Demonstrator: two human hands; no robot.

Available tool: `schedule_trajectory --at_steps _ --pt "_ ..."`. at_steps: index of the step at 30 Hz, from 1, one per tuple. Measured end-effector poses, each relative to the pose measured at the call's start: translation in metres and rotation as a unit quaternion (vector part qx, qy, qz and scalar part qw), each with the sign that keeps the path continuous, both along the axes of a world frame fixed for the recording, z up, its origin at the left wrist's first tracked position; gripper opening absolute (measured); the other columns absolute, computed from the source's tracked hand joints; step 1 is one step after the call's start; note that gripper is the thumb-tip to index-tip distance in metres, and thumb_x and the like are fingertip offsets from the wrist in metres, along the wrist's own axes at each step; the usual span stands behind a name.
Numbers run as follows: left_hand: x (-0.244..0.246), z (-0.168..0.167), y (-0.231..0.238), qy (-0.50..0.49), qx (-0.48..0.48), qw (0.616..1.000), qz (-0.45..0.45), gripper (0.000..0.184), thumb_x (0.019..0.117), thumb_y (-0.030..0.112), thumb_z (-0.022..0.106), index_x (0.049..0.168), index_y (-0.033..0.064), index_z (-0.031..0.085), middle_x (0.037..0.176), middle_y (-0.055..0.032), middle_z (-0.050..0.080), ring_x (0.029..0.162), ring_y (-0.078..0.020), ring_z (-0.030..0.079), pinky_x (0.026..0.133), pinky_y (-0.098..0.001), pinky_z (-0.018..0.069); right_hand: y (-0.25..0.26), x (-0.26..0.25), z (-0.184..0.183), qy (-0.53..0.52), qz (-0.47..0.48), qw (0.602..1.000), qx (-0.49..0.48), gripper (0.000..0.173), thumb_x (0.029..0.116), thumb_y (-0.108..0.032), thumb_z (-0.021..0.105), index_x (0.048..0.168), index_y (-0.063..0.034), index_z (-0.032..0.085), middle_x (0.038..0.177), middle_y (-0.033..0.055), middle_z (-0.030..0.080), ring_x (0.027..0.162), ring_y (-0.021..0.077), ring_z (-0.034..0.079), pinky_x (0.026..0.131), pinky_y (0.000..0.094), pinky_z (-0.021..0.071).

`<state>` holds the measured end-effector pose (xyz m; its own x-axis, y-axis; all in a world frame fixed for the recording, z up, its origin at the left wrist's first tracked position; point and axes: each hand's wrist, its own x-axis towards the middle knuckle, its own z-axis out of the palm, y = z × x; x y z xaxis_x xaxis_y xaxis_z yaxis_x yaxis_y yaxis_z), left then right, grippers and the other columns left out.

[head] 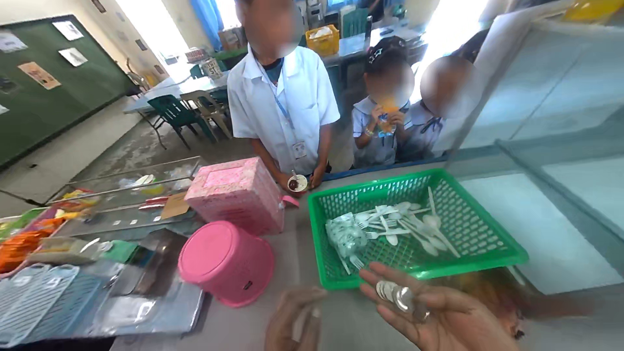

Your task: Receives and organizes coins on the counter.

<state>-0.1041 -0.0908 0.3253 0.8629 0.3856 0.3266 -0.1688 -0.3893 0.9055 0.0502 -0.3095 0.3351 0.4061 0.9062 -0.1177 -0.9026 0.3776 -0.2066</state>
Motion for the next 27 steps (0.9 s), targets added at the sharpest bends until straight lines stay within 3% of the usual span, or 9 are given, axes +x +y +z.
schedule_trajectory --at_steps 3,7,12,17,20,27 --pt "0.007 0.031 -0.032 0.0 0.103 0.995 -0.019 0.02 0.0979 0.022 0.067 0.116 0.0184 0.074 0.111 -0.0019 0.067 0.108 -0.0075 0.062 0.089 -0.0234 0.0539 -0.001 -0.015 -0.008 0.004 0.032 0.999 0.032 0.047 0.1008 -0.015 0.04 0.142 0.0024 0.055 0.149 0.0233 0.053 0.136 0.0347 0.054 0.111 0.0433 0.0475" --pt "0.018 0.024 -0.053 0.069 0.225 0.972 -0.007 0.041 0.0908 0.045 0.071 0.121 0.0177 0.073 0.113 -0.0065 0.067 0.103 -0.0169 0.063 0.085 -0.0362 0.0554 -0.005 -0.034 -0.001 0.027 0.048 0.998 0.0 0.059 0.1078 -0.036 0.019 0.143 -0.0023 0.053 0.139 0.0209 0.06 0.123 0.0315 0.063 0.103 0.041 0.0536" --pt "0.016 0.025 -0.072 0.099 0.287 0.953 -0.021 0.029 0.0935 0.045 0.067 0.112 0.0251 0.075 0.117 -0.004 0.066 0.105 -0.0173 0.063 0.084 -0.0368 0.0538 -0.019 -0.042 -0.002 0.03 0.044 0.998 -0.034 0.068 0.1081 -0.045 0.01 0.146 -0.0039 0.048 0.138 0.0195 0.059 0.118 0.0295 0.064 0.102 0.041 0.0539" --pt "0.017 0.024 -0.082 0.122 0.281 0.95 -0.06 0.024 0.0903 0.038 0.071 0.105 0.0187 0.072 0.118 -0.0018 0.067 0.108 -0.019 0.063 0.086 -0.0409 0.0536 -0.028 -0.048 -0.007 0.021 0.054 0.995 -0.075 0.065 0.1088 -0.045 0.01 0.147 -0.0062 0.045 0.134 0.0148 0.061 0.117 0.0248 0.065 0.102 0.0386 0.0537" --pt "0.016 0.021 -0.086 0.142 0.243 0.957 -0.072 0.021 0.09 0.037 0.072 0.096 0.0168 0.072 0.112 0.0003 0.067 0.103 -0.0156 0.062 0.083 -0.0365 0.0538 -0.031 -0.051 -0.016 0.03 0.069 0.995 -0.063 0.061 0.1096 -0.042 0.013 0.143 -0.0055 0.05 0.13 0.0131 0.064 0.117 0.0229 0.065 0.103 0.0381 0.0531" --pt "0.007 -0.006 -0.072 0.144 0.168 0.973 -0.062 0.025 0.0922 0.041 0.07 0.092 0.0169 0.074 0.105 0.0011 0.068 0.106 -0.0144 0.06 0.091 -0.0369 0.0479 -0.03 -0.055 -0.044 0.029 0.054 0.992 -0.11 0.06 0.1104 -0.033 0.014 0.143 -0.002 0.053 0.135 0.0185 0.062 0.122 0.0282 0.064 0.106 0.0394 0.0516"
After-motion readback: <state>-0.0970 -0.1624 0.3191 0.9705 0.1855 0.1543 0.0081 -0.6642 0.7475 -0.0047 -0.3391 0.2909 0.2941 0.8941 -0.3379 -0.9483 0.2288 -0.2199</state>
